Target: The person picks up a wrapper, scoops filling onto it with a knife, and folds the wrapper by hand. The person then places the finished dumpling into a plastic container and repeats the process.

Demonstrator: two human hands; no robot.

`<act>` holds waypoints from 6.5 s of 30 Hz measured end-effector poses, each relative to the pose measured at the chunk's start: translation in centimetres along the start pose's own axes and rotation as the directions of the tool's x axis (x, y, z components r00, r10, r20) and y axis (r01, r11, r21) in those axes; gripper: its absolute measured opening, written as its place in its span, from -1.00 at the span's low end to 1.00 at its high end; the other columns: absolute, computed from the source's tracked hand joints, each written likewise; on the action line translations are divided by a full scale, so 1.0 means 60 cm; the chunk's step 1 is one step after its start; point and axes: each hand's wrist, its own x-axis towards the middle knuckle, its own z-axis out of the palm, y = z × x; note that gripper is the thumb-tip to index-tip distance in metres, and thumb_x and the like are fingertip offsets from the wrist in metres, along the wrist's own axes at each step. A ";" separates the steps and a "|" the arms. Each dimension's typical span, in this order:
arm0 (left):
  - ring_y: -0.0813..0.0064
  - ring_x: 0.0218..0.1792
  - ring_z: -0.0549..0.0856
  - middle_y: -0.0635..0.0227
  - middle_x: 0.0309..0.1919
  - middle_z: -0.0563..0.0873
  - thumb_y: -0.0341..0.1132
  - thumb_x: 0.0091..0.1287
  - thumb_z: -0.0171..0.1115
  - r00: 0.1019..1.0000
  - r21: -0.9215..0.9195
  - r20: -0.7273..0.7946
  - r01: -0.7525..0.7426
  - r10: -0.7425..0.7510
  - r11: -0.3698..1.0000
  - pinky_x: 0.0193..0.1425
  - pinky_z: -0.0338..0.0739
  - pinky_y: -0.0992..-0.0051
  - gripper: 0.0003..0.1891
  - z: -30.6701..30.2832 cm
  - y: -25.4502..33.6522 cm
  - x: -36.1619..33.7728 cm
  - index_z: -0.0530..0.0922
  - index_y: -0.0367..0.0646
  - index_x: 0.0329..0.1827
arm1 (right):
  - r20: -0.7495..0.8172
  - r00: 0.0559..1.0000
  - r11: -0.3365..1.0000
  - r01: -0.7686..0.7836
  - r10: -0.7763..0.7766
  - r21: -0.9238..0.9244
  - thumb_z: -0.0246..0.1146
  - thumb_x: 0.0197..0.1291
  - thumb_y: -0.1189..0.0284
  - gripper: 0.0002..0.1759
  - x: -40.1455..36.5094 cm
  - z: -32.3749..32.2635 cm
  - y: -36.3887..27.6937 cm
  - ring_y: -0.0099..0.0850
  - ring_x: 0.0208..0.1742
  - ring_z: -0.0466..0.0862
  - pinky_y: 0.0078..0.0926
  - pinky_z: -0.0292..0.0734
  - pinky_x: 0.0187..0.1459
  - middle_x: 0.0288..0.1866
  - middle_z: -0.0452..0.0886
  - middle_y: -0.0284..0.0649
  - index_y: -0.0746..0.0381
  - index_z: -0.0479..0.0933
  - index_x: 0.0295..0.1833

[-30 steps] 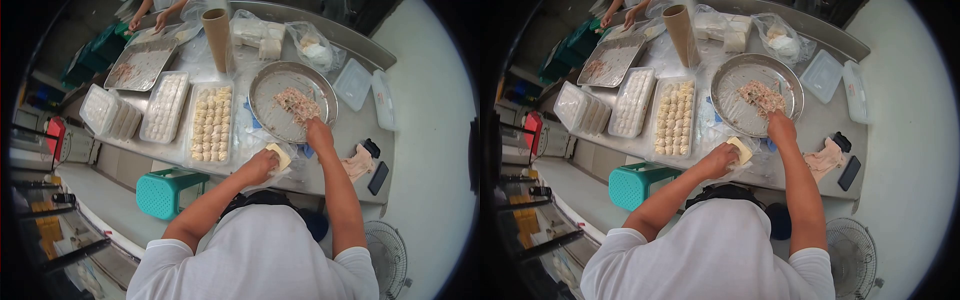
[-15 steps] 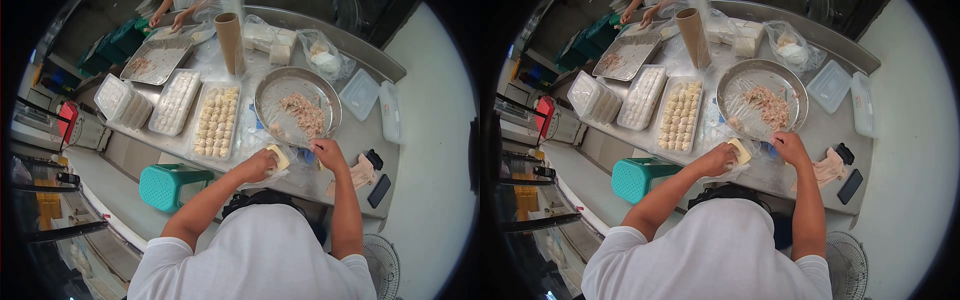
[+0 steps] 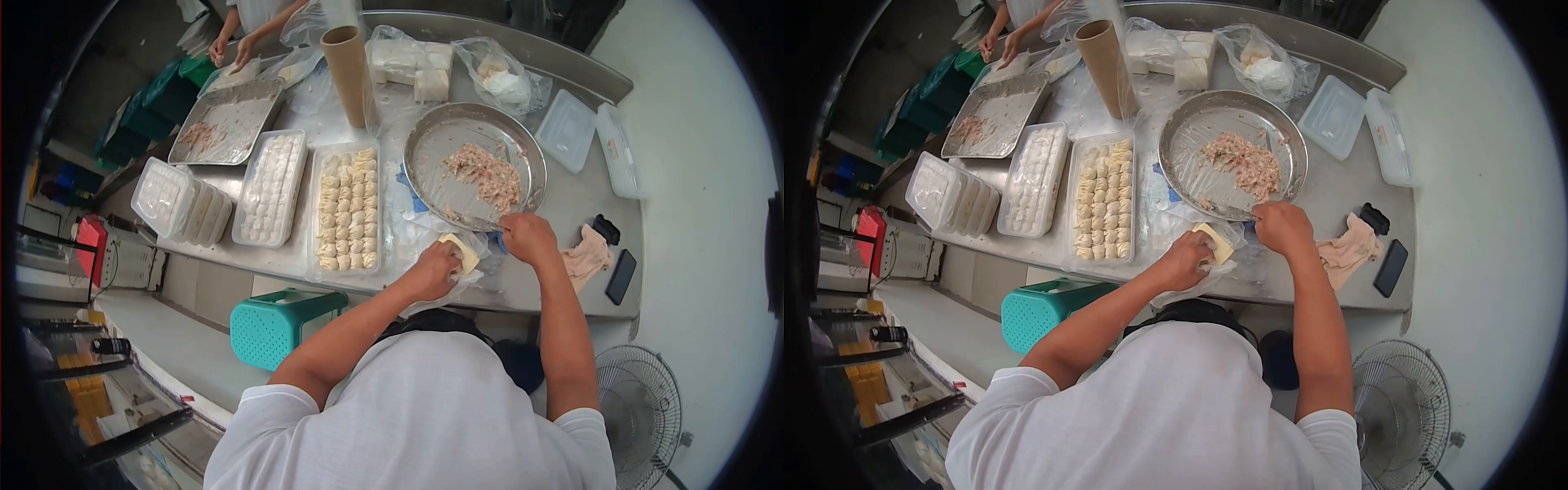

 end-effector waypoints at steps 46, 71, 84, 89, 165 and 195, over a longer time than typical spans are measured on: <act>0.32 0.01 0.67 0.18 -0.01 0.68 -0.16 0.58 -0.03 0.793 -0.892 -0.239 -0.408 -0.561 -0.197 0.25 0.53 0.29 -0.66 -0.118 0.021 0.023 0.54 -0.29 0.07 | -0.464 0.877 0.851 0.336 -0.127 0.404 0.27 0.12 0.58 -0.72 -0.086 0.046 -0.077 -0.19 -0.23 0.63 -0.31 0.55 -0.23 -0.26 0.55 -0.16 0.22 0.67 -0.02; 0.55 -0.24 0.65 0.39 -0.26 0.64 -0.12 0.57 0.07 0.899 -0.956 -0.099 0.034 -0.427 0.292 -0.03 0.61 0.40 -0.66 -0.115 0.004 -0.001 0.56 -0.29 -0.02 | 0.178 0.934 -0.027 -0.178 0.309 0.984 0.35 0.30 0.37 -0.79 -0.085 0.063 -0.258 -0.64 -0.64 0.36 -0.65 0.25 -0.60 -0.51 0.48 -0.46 0.28 0.60 -0.10; 0.18 -0.04 0.72 0.18 -0.11 0.73 -0.50 0.18 0.39 0.986 -0.144 -0.132 -0.123 0.105 0.982 0.09 0.60 0.34 -0.76 -0.259 -0.084 -0.021 0.71 -0.18 -0.07 | 0.212 0.943 -0.328 -0.122 0.256 0.937 0.27 0.38 0.32 -0.74 -0.051 0.096 -0.279 -0.76 -0.69 0.22 -0.70 0.20 -0.65 -0.32 0.63 -0.26 0.25 0.49 0.03; 0.26 -0.13 0.72 0.18 -0.14 0.74 -0.45 0.18 0.39 0.916 0.061 -0.357 0.217 -0.182 0.974 0.02 0.59 0.39 -0.85 -0.349 -0.254 0.019 0.66 -0.26 -0.21 | 0.238 0.923 -0.245 -0.166 0.303 0.955 0.26 0.38 0.32 -0.71 -0.069 0.110 -0.260 -0.76 -0.69 0.24 -0.70 0.19 -0.67 -0.27 0.67 -0.18 0.28 0.48 0.07; 0.49 0.01 0.66 0.35 -0.01 0.68 -0.53 0.21 0.40 0.941 -0.662 -0.134 0.149 -0.312 0.735 0.15 0.53 0.46 -0.59 -0.189 -0.019 -0.011 0.49 -0.12 0.11 | -0.253 0.968 0.869 0.128 -0.003 0.478 0.27 0.14 0.58 -0.73 -0.120 -0.042 -0.176 -0.17 -0.24 0.64 -0.32 0.56 -0.20 -0.25 0.60 -0.14 0.25 0.68 -0.02; 0.26 -0.05 0.72 0.23 -0.13 0.73 -0.50 0.17 0.42 0.943 -0.162 -0.329 0.002 -0.056 0.987 0.08 0.59 0.37 -0.77 -0.188 0.014 -0.024 0.71 -0.16 -0.10 | 0.215 0.976 -0.100 -0.212 0.017 0.972 0.30 0.35 0.33 -0.69 -0.048 0.063 -0.159 -0.74 -0.72 0.25 -0.70 0.11 -0.71 -0.33 0.65 -0.31 0.30 0.52 0.06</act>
